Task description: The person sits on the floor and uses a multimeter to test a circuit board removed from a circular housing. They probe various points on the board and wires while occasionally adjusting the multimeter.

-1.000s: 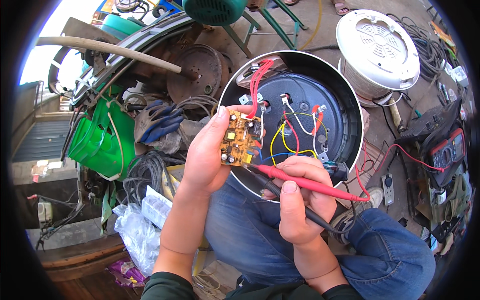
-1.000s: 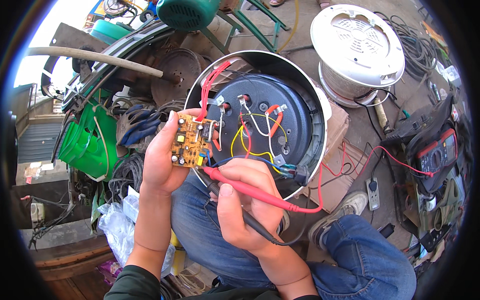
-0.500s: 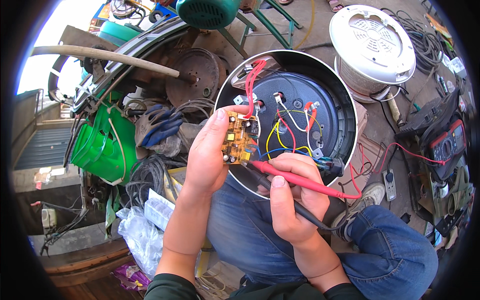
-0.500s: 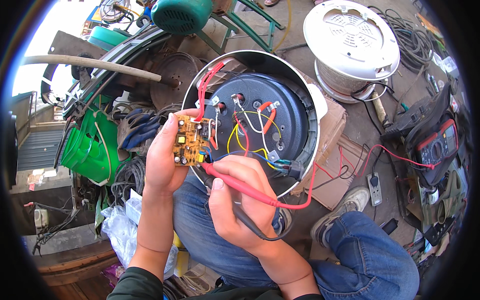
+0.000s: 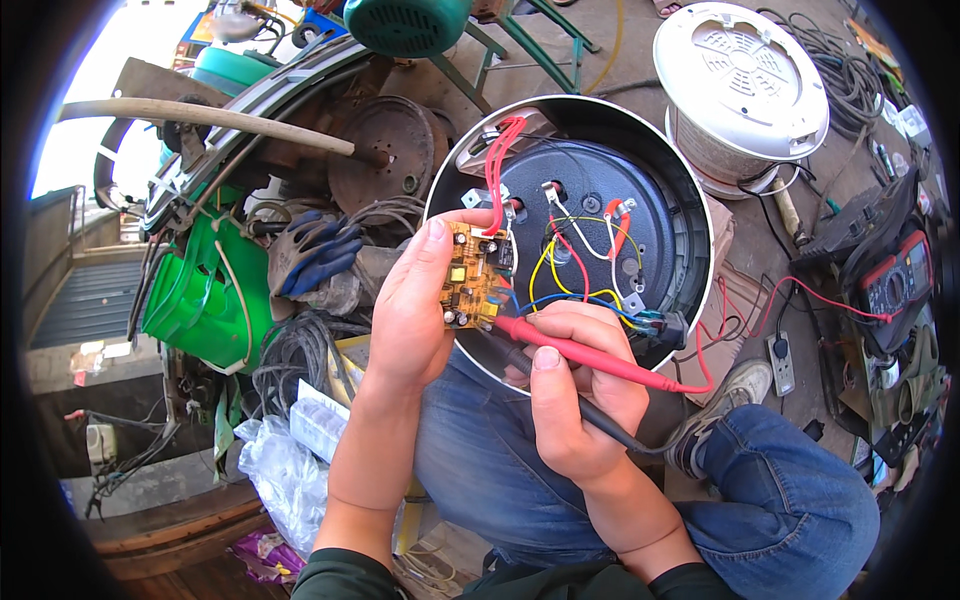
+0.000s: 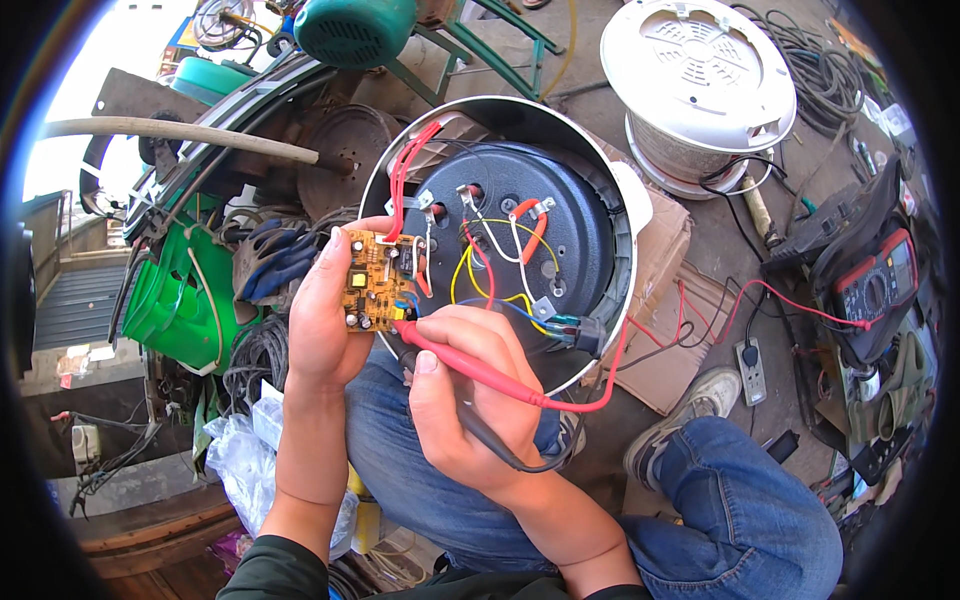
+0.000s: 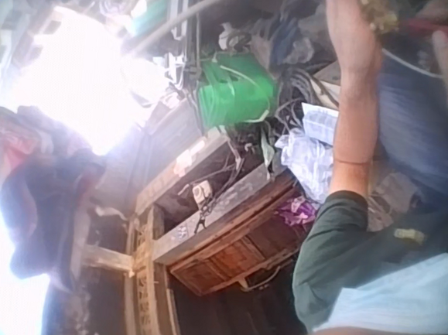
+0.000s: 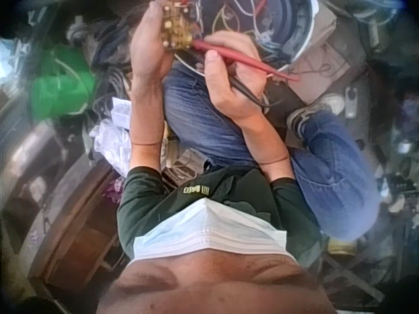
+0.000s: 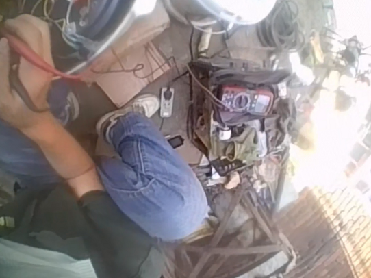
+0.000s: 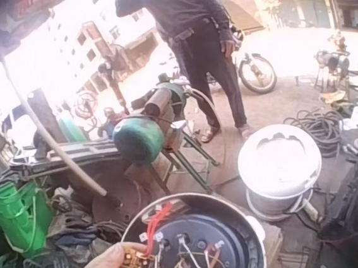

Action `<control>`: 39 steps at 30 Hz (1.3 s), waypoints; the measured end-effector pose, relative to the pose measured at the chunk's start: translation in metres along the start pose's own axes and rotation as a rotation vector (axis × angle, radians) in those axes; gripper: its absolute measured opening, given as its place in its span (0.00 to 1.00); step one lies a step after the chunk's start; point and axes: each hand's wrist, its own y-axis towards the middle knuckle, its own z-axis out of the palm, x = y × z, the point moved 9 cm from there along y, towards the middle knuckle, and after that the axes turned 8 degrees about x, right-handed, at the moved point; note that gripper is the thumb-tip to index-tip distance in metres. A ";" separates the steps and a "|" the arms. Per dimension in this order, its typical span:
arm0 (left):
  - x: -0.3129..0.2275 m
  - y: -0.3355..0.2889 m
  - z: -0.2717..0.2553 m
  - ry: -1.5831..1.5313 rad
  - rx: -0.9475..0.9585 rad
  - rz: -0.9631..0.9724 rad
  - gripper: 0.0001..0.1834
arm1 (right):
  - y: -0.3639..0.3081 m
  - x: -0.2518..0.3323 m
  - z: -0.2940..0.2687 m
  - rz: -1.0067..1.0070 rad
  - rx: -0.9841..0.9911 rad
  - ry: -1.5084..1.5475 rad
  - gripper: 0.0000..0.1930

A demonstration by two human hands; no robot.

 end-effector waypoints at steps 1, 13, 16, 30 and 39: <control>0.000 0.000 0.000 0.002 -0.002 0.003 0.23 | 0.000 -0.001 0.000 0.003 -0.003 0.005 0.12; -0.001 0.000 0.001 0.016 0.021 0.010 0.24 | -0.002 -0.004 -0.001 0.013 -0.039 0.067 0.11; -0.002 0.000 0.006 0.008 0.010 0.011 0.23 | -0.001 -0.005 -0.001 0.008 -0.029 0.070 0.12; -0.004 0.002 0.001 0.028 0.011 0.018 0.22 | 0.000 -0.004 0.004 0.048 -0.070 0.164 0.11; 0.013 -0.001 -0.040 0.001 -0.071 0.013 0.24 | 0.000 0.003 0.010 -0.227 -0.100 0.083 0.11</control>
